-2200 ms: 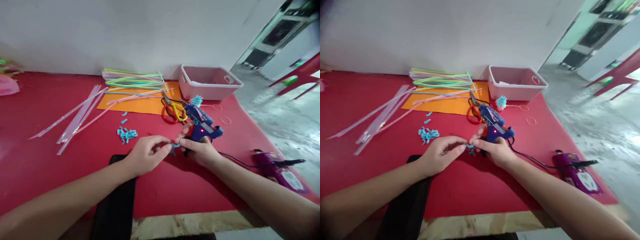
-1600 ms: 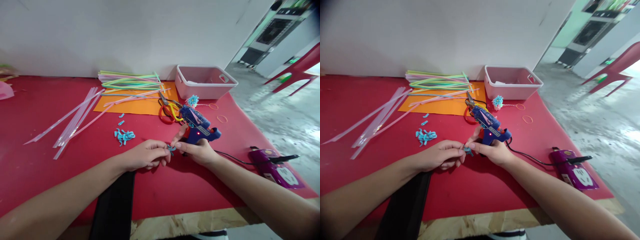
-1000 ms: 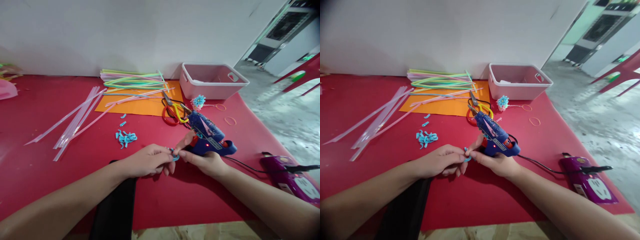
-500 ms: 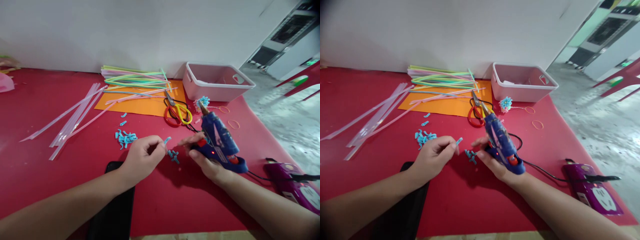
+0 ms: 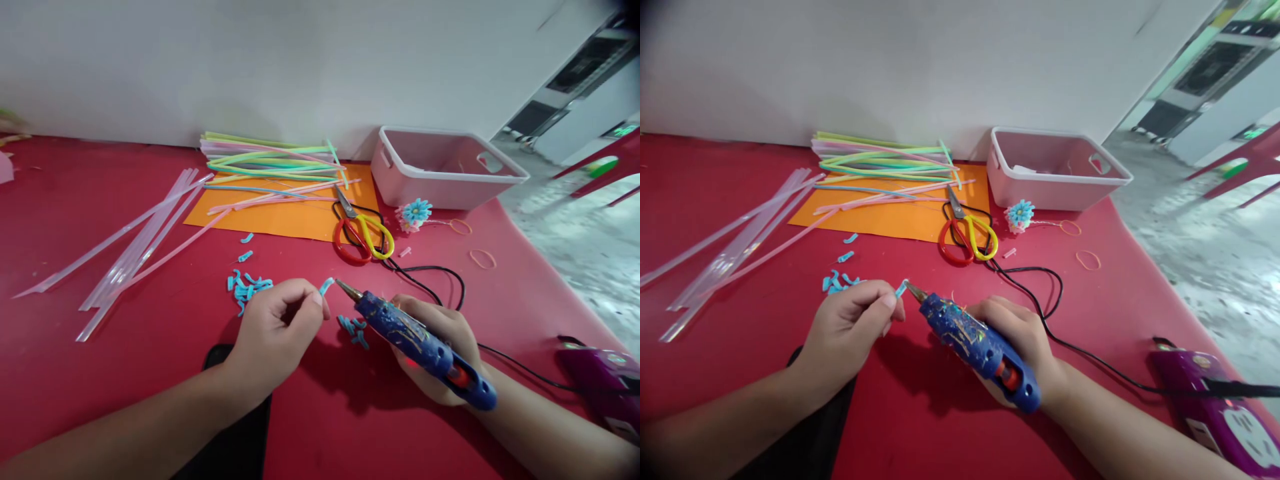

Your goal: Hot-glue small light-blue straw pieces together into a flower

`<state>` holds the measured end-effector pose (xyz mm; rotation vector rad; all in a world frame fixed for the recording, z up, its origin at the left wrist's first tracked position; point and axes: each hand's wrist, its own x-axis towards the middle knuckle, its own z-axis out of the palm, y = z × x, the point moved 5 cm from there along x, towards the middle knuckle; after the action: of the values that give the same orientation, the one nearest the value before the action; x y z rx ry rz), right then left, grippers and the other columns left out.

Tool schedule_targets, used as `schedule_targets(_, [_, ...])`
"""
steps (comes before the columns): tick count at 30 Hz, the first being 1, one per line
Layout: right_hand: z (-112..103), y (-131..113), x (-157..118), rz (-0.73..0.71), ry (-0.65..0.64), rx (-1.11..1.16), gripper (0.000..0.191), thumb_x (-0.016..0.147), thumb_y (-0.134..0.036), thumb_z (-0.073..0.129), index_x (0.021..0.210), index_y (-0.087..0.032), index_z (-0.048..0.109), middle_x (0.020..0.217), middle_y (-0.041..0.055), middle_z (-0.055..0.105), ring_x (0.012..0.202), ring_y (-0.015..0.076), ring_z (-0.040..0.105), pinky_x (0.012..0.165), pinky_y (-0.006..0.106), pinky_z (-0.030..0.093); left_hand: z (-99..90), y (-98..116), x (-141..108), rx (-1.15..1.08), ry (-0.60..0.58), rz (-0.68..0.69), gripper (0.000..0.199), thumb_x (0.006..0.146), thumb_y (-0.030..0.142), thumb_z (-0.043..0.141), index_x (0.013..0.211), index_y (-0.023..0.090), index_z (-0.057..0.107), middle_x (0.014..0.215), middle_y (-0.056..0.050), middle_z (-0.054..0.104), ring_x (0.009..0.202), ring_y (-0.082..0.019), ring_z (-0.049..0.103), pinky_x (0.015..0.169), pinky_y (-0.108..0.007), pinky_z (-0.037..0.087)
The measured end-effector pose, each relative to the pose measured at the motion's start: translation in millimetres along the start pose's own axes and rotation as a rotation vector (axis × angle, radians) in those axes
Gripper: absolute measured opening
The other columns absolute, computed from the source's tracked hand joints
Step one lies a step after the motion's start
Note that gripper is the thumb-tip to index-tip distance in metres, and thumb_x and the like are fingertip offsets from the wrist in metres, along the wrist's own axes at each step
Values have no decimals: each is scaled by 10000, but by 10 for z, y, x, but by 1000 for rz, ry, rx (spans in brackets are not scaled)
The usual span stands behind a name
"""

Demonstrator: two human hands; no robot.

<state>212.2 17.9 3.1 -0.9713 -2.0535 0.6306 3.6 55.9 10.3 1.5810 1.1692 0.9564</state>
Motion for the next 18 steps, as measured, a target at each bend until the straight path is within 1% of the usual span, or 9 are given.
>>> schedule_targets(2, [5, 1, 9, 19, -19, -5, 215, 790, -135, 655, 918, -265, 540, 735, 11, 611, 586, 156, 598, 489, 265, 450, 8, -14, 1, -23, -21, -19, 244, 847, 216, 469, 626, 194, 569, 539, 51, 479, 510, -88, 440, 507, -221, 359])
schedule_targets(4, [16, -4, 24, 30, -30, -7, 203, 778, -161, 668, 887, -266, 532, 733, 14, 629, 582, 161, 609, 476, 268, 450, 17, -19, -6, -35, -46, -29, 245, 843, 219, 473, 611, 196, 547, 551, 40, 496, 532, -95, 459, 523, -223, 378])
schedule_targets(9, [34, -21, 58, 42, -33, 17, 202, 764, -155, 657, 895, -269, 553, 720, 3, 655, 549, 154, 608, 489, 270, 473, 13, 19, -25, -12, -53, 5, 259, 843, 228, 474, 585, 209, 493, 562, 21, 507, 558, -112, 476, 548, -240, 407])
schedule_targets(14, [29, 2, 30, 43, -29, 4, 205, 767, -155, 666, 905, -268, 565, 727, 1, 661, 565, 153, 620, 508, 269, 488, 19, 35, -17, -1, -45, 39, 235, 841, 204, 474, 608, 210, 497, 576, 21, 545, 564, -111, 491, 555, -242, 404])
schedule_targets(18, [34, 18, 9, 50, -22, 25, 196, 786, -162, 651, 930, -267, 570, 755, 7, 673, 588, 152, 627, 528, 262, 505, 21, 42, -24, 41, -35, 77, 272, 878, 226, 475, 608, 207, 494, 569, 33, 485, 544, -102, 452, 544, -242, 377])
